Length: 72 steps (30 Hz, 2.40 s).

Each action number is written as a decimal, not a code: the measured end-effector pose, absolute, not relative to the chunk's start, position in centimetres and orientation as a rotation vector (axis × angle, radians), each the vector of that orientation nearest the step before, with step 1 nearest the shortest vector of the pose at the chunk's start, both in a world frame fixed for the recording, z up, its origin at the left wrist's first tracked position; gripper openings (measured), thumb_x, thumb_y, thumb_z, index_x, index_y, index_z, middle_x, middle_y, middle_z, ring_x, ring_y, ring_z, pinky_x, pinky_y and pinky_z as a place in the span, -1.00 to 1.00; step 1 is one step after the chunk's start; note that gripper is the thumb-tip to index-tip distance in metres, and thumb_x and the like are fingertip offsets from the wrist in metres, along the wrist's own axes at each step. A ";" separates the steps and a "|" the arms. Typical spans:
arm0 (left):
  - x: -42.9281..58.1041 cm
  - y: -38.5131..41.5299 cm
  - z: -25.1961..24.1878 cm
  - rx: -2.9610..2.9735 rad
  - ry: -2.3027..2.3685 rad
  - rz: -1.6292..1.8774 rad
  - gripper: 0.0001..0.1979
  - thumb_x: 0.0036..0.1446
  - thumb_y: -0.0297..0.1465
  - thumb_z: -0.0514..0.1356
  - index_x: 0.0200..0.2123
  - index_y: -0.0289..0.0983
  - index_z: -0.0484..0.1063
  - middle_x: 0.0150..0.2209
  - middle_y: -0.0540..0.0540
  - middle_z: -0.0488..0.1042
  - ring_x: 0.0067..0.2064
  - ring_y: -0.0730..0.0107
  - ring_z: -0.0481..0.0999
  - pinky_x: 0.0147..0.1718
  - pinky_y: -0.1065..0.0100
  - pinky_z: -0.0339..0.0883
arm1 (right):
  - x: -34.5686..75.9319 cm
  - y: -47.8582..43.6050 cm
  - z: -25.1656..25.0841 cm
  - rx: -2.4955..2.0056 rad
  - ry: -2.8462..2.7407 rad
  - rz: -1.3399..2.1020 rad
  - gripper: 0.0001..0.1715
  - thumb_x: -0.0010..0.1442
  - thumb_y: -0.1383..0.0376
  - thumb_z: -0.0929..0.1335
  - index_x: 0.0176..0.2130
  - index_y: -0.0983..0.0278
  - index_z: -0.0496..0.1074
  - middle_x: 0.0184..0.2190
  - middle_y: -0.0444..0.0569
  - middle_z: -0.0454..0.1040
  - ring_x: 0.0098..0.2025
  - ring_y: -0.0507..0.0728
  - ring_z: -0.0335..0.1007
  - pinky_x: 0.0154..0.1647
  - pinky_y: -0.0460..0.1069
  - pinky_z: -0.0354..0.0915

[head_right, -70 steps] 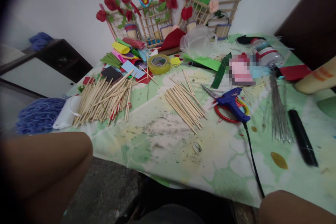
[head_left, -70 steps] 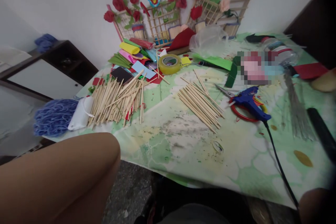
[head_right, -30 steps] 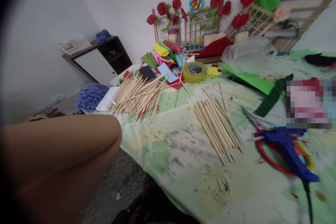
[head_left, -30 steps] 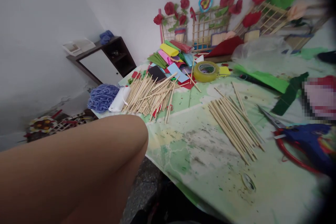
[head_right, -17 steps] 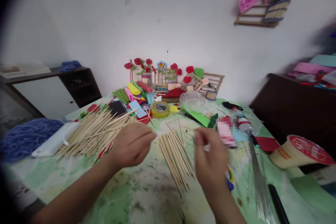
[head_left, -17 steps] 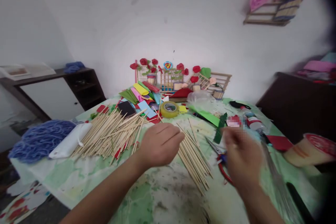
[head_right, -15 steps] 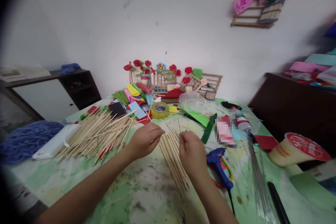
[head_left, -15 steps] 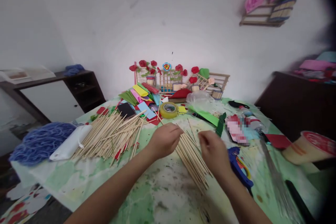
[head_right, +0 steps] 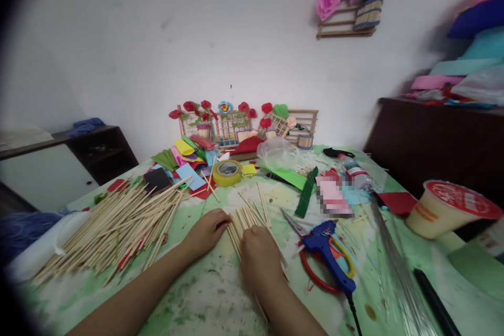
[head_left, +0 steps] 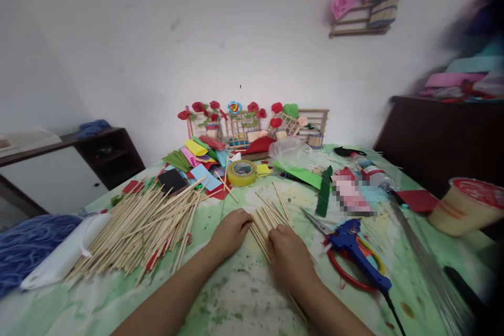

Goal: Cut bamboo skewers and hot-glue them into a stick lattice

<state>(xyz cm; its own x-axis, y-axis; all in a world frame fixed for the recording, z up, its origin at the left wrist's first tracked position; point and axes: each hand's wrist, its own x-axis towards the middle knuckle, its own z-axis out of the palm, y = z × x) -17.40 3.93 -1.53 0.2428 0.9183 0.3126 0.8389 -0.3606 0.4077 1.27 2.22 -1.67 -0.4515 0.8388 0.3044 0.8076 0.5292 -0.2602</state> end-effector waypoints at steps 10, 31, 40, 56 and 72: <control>-17.4 3.8 -1.2 2.325 1.635 0.753 -0.79 0.12 -0.45 0.06 -0.24 -0.25 0.47 -0.31 -0.10 0.42 -0.21 0.34 0.39 -0.15 0.33 0.26 | 2.2 2.3 -0.4 -1.441 -2.276 0.105 -0.83 0.16 0.44 0.21 -0.37 0.29 0.36 -0.36 -0.02 0.39 -0.22 0.10 0.26 -0.24 -0.07 0.06; -16.6 3.1 -0.5 2.392 1.471 0.670 -0.78 0.13 -0.30 0.08 -0.18 -0.22 0.42 -0.26 -0.11 0.41 -0.18 0.31 0.37 -0.17 0.33 0.24 | 3.1 3.1 0.5 -1.657 -2.273 0.094 -0.81 0.17 0.40 0.20 -0.38 0.29 0.37 -0.35 -0.01 0.43 -0.23 0.10 0.32 -0.30 -0.07 0.07; -16.3 2.7 0.4 2.566 1.308 0.516 -0.76 0.15 -0.24 0.07 -0.21 -0.21 0.44 -0.19 -0.11 0.40 -0.13 0.30 0.35 -0.16 0.36 0.22 | 2.9 2.9 0.1 -1.723 -2.289 0.102 -0.72 0.22 0.25 0.18 -0.41 0.30 0.37 -0.41 0.01 0.45 -0.34 0.12 0.36 -0.42 -0.05 0.02; -17.9 3.8 -0.7 2.370 1.772 0.594 -0.77 0.16 -0.39 0.01 -0.25 -0.27 0.45 -0.31 -0.12 0.39 -0.18 0.30 0.37 -0.16 0.33 0.23 | 2.4 2.3 0.3 -1.721 -2.361 0.069 -0.84 0.15 0.30 0.20 -0.40 0.29 0.31 -0.37 0.01 0.42 -0.27 0.16 0.36 -0.37 -0.03 0.07; -17.6 4.0 -1.4 2.397 1.671 0.710 -0.77 0.13 -0.38 0.07 -0.22 -0.25 0.50 -0.24 -0.13 0.38 -0.15 0.30 0.34 -0.11 0.31 0.22 | 1.2 0.3 1.2 -1.713 -2.452 0.075 -0.67 0.05 0.20 0.24 -0.25 0.39 0.34 -0.26 0.17 0.37 -0.17 0.28 0.29 -0.26 0.05 0.17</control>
<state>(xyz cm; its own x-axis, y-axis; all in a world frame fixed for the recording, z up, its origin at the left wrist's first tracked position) -17.63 4.05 -1.41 0.2742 0.9137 0.3000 0.8504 -0.3761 0.3680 1.16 0.32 1.25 -0.3369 0.9368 0.0942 0.9294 0.3469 -0.1263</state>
